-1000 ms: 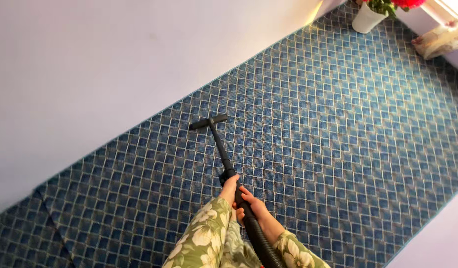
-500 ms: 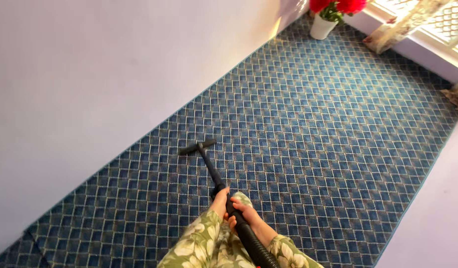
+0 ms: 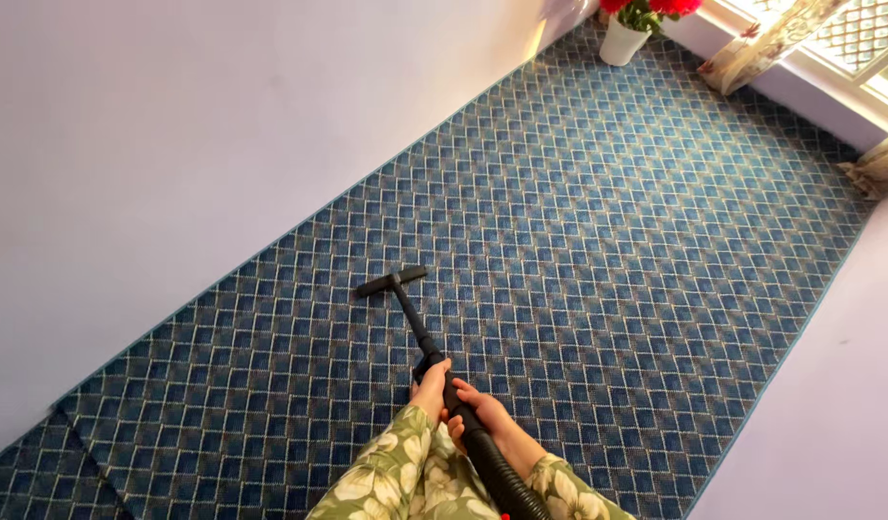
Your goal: The person vacuums a carpeted floor using a vacuum cleaner head attached to a hose, moving it back and forth across the blue patterned surface.
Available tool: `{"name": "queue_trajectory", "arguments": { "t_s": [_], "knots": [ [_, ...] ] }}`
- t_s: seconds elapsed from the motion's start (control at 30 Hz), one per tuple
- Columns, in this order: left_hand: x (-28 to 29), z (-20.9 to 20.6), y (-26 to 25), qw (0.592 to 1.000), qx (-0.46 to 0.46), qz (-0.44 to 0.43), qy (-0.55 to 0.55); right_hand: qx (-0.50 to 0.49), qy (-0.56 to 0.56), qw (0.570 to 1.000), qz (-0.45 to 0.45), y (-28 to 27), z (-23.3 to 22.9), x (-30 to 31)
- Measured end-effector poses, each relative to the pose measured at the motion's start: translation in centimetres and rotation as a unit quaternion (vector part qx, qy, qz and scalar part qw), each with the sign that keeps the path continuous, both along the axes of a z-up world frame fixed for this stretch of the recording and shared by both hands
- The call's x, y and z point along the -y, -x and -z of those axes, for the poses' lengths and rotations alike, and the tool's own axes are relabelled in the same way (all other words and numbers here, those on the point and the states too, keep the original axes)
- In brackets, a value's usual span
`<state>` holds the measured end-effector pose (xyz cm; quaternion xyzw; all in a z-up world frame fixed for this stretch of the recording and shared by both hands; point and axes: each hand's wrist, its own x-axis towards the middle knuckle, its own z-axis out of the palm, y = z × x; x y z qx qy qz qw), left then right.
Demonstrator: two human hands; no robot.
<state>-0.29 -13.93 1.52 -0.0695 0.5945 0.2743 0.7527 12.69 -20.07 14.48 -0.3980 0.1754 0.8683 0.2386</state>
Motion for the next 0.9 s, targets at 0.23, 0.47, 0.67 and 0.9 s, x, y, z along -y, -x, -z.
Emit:
{"name": "queue_trajectory", "arguments": {
  "t_s": [0.23,0.47,0.67,0.9],
  "knots": [
    [-2.9,0.7,2.4,1.0,0.015,-0.01,0.022,0.055,-0.019,0.998,-0.007,2.6,-0.3,-2.6],
    [-9.3,2.1,7.8,0.999,-0.001,0.005,0.048,0.069,-0.004,0.998,-0.001,8.5,0.9,-9.2],
    [-16.6,2.8,13.6,0.999,0.018,0.0,0.031,0.053,-0.014,0.998,0.025,14.5,0.8,-15.7],
    [-19.4,2.6,13.9,0.997,-0.036,0.066,0.031,0.037,-0.016,0.992,0.123,15.5,0.7,-17.0]
  ]
}}
